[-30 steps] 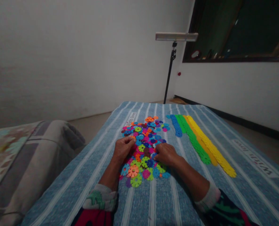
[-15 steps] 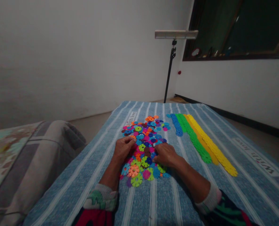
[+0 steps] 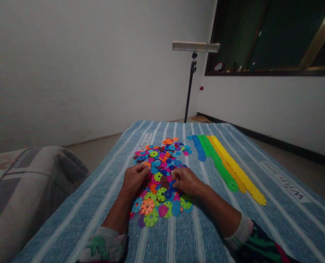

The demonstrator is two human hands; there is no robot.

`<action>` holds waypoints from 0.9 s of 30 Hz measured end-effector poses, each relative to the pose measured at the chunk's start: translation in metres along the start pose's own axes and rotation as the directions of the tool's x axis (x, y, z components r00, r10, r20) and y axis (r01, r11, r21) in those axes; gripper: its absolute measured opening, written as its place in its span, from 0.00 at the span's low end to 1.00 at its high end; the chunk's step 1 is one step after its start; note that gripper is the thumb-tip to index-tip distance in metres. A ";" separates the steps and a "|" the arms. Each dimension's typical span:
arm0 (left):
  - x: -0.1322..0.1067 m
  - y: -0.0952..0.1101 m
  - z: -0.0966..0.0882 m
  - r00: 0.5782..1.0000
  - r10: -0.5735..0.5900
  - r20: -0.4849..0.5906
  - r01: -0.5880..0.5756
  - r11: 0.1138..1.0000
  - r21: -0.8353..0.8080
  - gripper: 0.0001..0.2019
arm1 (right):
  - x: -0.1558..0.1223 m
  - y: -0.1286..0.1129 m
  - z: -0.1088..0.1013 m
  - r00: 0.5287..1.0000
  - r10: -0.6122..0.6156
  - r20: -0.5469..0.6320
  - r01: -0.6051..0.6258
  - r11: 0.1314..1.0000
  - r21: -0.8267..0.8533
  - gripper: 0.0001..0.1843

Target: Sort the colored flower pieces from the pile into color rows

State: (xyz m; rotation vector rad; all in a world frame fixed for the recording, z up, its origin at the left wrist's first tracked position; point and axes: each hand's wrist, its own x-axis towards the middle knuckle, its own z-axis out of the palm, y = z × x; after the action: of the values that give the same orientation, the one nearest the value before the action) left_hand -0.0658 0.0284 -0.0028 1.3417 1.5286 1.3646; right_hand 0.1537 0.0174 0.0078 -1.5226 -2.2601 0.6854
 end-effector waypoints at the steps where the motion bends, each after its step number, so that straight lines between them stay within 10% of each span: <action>1: 0.000 0.000 0.000 1.000 0.006 -0.004 -0.006 1.000 0.009 0.13 | 0.002 0.006 -0.004 1.000 -0.003 -0.014 0.004 1.000 0.023 0.08; 12: 0.001 -0.004 0.001 1.000 -0.021 0.008 0.021 0.999 -0.034 0.14 | 0.034 0.100 -0.091 0.948 0.174 -0.266 -0.232 0.951 -0.205 0.12; 27: -0.001 -0.001 0.001 0.999 -0.027 0.021 0.027 0.999 -0.036 0.14 | 0.041 0.123 -0.082 0.953 0.192 -0.236 -0.274 0.877 -0.394 0.19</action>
State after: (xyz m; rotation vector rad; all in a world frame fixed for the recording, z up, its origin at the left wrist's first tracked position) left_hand -0.0646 0.0282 -0.0046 1.3046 1.4963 1.3514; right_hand 0.2754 0.1105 0.0077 -1.9913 -2.1900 0.0878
